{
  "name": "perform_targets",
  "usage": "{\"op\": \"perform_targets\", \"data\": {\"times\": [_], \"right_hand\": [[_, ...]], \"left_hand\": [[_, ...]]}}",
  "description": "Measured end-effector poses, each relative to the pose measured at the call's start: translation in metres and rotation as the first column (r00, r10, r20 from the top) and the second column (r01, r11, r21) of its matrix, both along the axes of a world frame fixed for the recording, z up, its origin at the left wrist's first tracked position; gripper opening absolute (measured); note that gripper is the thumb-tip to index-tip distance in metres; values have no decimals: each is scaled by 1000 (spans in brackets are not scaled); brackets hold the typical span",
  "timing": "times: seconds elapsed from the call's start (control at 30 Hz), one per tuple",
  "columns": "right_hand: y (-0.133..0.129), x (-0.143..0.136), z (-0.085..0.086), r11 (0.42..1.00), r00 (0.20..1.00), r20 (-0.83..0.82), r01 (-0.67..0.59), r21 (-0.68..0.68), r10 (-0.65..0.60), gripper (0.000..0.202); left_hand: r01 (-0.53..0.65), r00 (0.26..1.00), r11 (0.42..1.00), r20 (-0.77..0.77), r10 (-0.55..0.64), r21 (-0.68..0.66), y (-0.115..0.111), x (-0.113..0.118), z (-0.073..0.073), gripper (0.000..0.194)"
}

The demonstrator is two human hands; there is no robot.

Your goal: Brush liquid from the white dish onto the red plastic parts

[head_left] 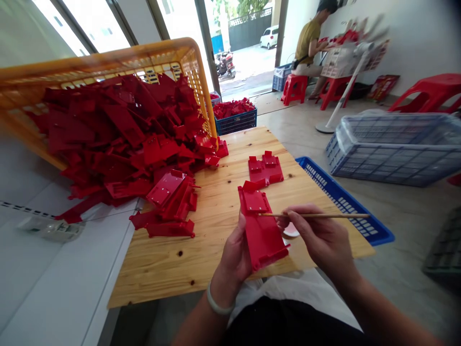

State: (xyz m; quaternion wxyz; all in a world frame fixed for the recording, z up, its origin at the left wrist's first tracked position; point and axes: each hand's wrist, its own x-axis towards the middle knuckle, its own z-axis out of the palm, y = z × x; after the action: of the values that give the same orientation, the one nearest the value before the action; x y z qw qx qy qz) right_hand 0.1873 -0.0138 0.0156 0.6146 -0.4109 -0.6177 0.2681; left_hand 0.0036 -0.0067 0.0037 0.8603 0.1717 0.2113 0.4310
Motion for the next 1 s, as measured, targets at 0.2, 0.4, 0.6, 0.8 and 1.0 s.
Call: {"op": "perform_targets", "data": {"times": [0.2, 0.4, 0.6, 0.8, 1.0], "right_hand": [[0, 3, 7, 985, 974, 226, -11, 174, -29, 20], [0, 0, 16, 957, 911, 407, -65, 282, -58, 20], [-1, 1, 20, 940, 884, 467, -132, 314, -32, 28], [0, 3, 21, 932, 879, 477, -149, 329, -28, 30], [1, 5, 16, 929, 878, 478, -163, 332, -16, 31]], "left_hand": [[-41, 999, 999, -20, 40, -16, -2, 4, -5, 55], [-186, 982, 981, -23, 185, -56, -2, 9, -8, 64], [-199, 979, 978, -48, 197, -53, -1, 10, -11, 72], [-201, 979, 978, -44, 198, -59, 0, 11, -7, 77], [-210, 975, 977, -77, 206, -42, 1, 12, -6, 68]]}}
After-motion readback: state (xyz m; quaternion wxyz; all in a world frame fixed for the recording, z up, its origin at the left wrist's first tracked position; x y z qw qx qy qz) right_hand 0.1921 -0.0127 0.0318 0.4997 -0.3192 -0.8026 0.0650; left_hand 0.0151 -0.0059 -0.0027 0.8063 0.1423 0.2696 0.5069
